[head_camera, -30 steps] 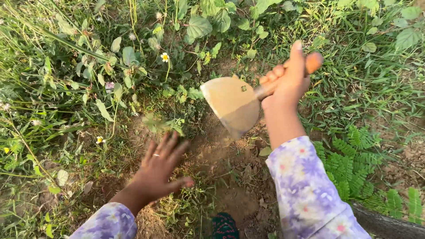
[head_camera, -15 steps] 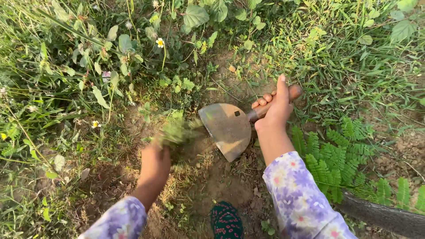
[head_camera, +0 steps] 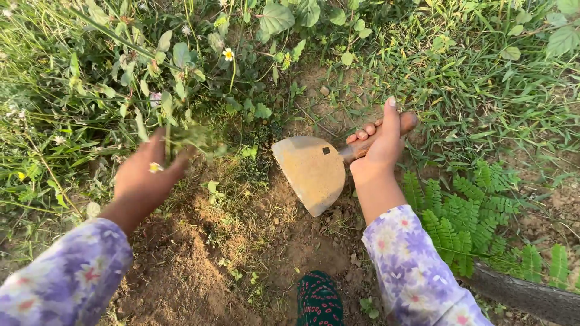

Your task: The person clears weeds from the ground by hand and digs into the soil using a hand hoe. They pull up plants, shake off the dirt, and loosen the earth around the remaining vegetation.

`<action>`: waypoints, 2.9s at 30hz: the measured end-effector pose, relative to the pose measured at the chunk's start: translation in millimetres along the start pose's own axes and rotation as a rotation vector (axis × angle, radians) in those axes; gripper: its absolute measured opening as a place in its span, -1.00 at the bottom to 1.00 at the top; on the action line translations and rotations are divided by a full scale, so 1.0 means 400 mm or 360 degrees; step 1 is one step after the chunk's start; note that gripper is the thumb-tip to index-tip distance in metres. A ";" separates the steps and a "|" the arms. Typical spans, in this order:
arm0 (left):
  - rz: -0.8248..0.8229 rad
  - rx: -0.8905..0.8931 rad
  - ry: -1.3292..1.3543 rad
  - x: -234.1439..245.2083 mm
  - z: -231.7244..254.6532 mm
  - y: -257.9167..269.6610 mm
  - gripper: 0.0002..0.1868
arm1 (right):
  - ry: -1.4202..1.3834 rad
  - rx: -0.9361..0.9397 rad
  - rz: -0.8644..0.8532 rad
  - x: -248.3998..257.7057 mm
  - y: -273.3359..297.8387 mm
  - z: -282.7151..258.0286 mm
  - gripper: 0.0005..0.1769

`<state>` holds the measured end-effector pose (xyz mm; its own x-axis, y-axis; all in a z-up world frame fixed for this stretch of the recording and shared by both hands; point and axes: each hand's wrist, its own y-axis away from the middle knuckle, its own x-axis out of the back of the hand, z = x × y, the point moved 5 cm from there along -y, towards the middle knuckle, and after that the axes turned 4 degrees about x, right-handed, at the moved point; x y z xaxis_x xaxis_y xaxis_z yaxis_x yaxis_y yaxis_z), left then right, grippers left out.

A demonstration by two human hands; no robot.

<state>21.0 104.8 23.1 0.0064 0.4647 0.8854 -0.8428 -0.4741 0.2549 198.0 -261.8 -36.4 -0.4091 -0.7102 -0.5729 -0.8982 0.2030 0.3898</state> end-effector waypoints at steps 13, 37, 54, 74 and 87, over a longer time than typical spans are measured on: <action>-0.0554 -0.0854 -0.0740 -0.309 0.056 0.154 -0.37 | 0.0015 -0.0128 0.0012 0.001 0.018 0.068 -0.46; 0.0000 -0.0341 0.0382 -0.266 0.115 -0.034 -0.31 | -0.0038 -0.0153 0.0062 0.036 -0.027 0.060 -0.47; 0.0515 -0.0221 0.0424 -0.131 -0.001 -0.110 -0.59 | -0.0083 0.0139 0.0180 -0.167 -0.089 0.155 -0.59; 0.0296 -0.0272 0.0813 -0.182 0.054 -0.039 -0.45 | -0.0102 0.0393 -0.0035 -0.145 -0.125 -0.133 -0.69; 0.0248 -0.0256 0.0809 -0.213 0.093 -0.047 -0.48 | 0.0252 0.0361 0.0057 -0.125 -0.068 0.042 -0.64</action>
<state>56.3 46.3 -42.7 -0.3520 0.7195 0.5987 -0.8848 -0.4644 0.0379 240.2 -220.5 -30.5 -0.4269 -0.7927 -0.4352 -0.9040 0.3628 0.2260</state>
